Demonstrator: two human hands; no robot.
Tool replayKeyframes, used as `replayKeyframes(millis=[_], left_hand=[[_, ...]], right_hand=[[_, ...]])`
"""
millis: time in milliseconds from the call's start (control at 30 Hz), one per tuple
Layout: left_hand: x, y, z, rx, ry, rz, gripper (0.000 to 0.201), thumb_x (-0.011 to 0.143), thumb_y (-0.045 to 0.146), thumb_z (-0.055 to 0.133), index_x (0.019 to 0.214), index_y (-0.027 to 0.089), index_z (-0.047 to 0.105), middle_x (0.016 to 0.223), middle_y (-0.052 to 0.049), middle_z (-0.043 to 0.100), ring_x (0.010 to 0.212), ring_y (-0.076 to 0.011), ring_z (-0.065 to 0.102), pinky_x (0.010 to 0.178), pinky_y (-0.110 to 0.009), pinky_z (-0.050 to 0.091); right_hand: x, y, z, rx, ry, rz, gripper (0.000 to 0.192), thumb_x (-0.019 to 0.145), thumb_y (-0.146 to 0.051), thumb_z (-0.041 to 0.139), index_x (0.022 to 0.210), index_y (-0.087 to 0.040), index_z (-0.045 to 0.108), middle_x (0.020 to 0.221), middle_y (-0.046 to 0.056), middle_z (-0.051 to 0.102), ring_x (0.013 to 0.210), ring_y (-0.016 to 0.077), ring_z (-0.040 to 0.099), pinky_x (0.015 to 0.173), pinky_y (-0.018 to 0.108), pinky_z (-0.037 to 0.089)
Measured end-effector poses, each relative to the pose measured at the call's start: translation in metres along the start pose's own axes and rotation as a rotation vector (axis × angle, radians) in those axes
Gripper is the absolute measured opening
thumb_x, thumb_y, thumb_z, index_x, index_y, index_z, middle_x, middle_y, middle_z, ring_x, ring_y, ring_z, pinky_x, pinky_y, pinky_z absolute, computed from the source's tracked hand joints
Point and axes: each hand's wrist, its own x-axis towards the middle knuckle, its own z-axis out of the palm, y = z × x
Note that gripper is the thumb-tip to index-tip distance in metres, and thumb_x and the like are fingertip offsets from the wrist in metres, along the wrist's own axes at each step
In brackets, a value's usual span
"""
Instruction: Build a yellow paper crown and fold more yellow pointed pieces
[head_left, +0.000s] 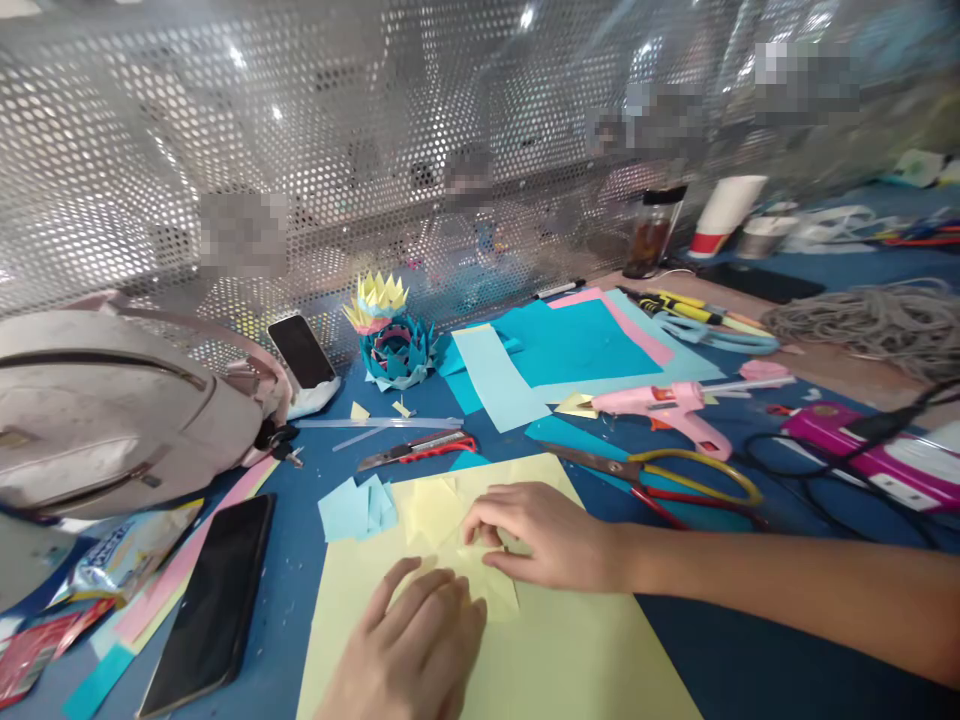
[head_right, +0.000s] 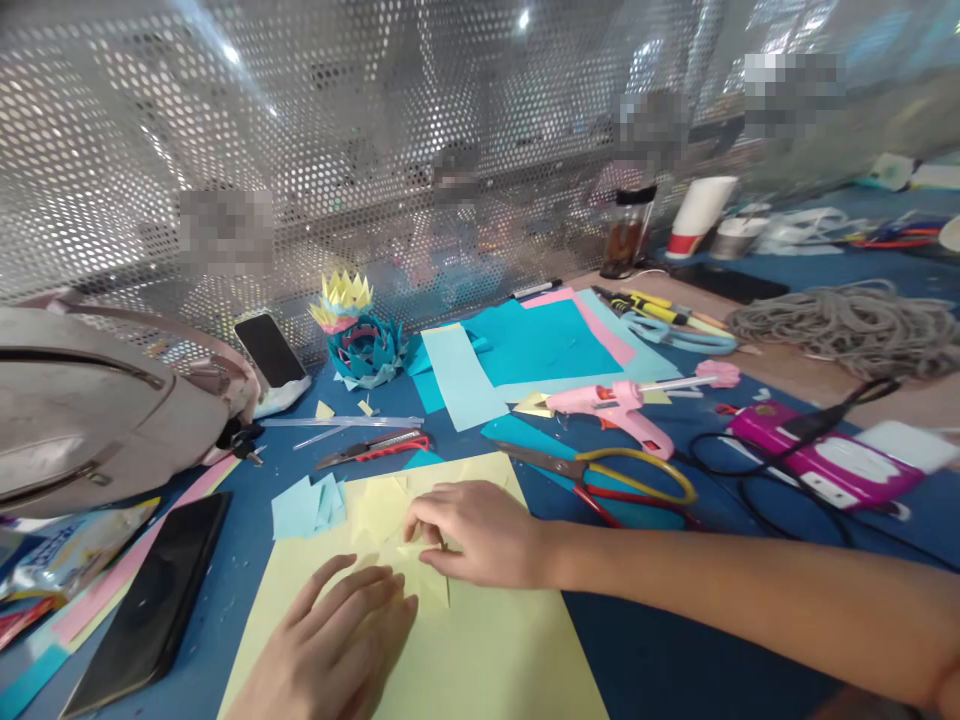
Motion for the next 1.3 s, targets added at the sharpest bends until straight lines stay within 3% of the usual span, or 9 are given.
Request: replayKeyframes(millis=[200,300,433,600,800,900,1067,1300], left_hand=[[0.003,0.002,-0.003,0.058,0.051,-0.049,0.025,0.095,0.016,0.053,0.111,0.018,0.071,0.108,-0.004,0.076,0.111,-0.0186,0.069,0.124,-0.041,0.027],[0.007,-0.001,-0.01,0.081,-0.006,-0.001,0.025,0.095,0.016,0.052,0.111,0.017,0.071,0.113,-0.006,0.076,0.115,-0.0198,0.068,0.125,-0.042,0.023],[0.014,-0.007,-0.021,0.062,-0.137,0.113,0.031,0.093,0.01,0.048,0.115,0.015,0.069,0.119,-0.007,0.074,0.122,-0.0194,0.064,0.126,-0.044,0.019],[0.012,-0.005,-0.015,0.018,-0.042,0.014,0.028,0.096,0.01,0.047,0.111,0.017,0.07,0.105,-0.003,0.075,0.112,-0.0166,0.067,0.126,-0.043,0.022],[0.004,-0.001,-0.005,-0.004,-0.024,-0.039,0.025,0.098,0.012,0.048,0.109,0.017,0.07,0.099,-0.002,0.074,0.109,-0.017,0.067,0.126,-0.044,0.021],[0.004,-0.002,-0.006,0.007,-0.025,-0.026,0.026,0.098,0.012,0.047,0.109,0.018,0.07,0.099,-0.002,0.074,0.109,-0.0167,0.067,0.125,-0.045,0.024],[0.01,-0.003,-0.012,0.012,-0.033,-0.021,0.025,0.097,0.012,0.048,0.107,0.017,0.071,0.099,-0.002,0.073,0.107,-0.0173,0.068,0.126,-0.044,0.021],[0.015,-0.006,-0.023,0.025,-0.122,0.013,0.029,0.097,0.012,0.046,0.109,0.016,0.071,0.101,-0.002,0.074,0.107,-0.0182,0.067,0.127,-0.043,0.016]], right_hand=[[-0.001,-0.006,0.002,0.089,-0.014,0.107,0.033,0.081,-0.02,0.072,0.113,-0.021,0.063,0.079,-0.004,0.07,0.069,0.0139,0.058,0.071,0.026,0.041],[0.0,-0.005,0.004,0.105,-0.01,0.146,0.031,0.087,-0.026,0.069,0.117,-0.02,0.061,0.078,-0.004,0.071,0.067,0.0131,0.059,0.07,0.026,0.042],[0.0,-0.002,0.007,0.13,0.032,0.132,0.029,0.086,-0.019,0.069,0.114,-0.021,0.061,0.087,-0.002,0.073,0.071,0.0125,0.062,0.068,0.024,0.043],[-0.002,-0.001,0.01,0.145,0.104,0.114,0.029,0.078,-0.008,0.073,0.103,-0.02,0.065,0.088,-0.002,0.072,0.072,0.0121,0.06,0.069,0.023,0.044],[-0.003,0.001,0.01,0.097,0.138,-0.095,0.005,0.092,-0.017,0.068,0.089,-0.019,0.071,0.083,0.001,0.071,0.082,0.0146,0.06,0.07,0.025,0.044],[-0.003,0.001,0.007,0.038,0.127,-0.172,0.012,0.097,-0.02,0.064,0.087,-0.019,0.071,0.084,0.002,0.071,0.08,0.0147,0.058,0.071,0.027,0.044],[-0.004,0.002,0.005,-0.092,0.08,-0.346,0.019,0.103,-0.022,0.054,0.096,-0.019,0.071,0.102,0.003,0.075,0.087,0.0147,0.061,0.078,0.029,0.047],[-0.006,0.004,0.004,-0.214,0.063,-0.439,0.026,0.105,-0.021,0.049,0.094,-0.018,0.072,0.106,0.003,0.076,0.086,0.0142,0.063,0.07,0.028,0.047]])
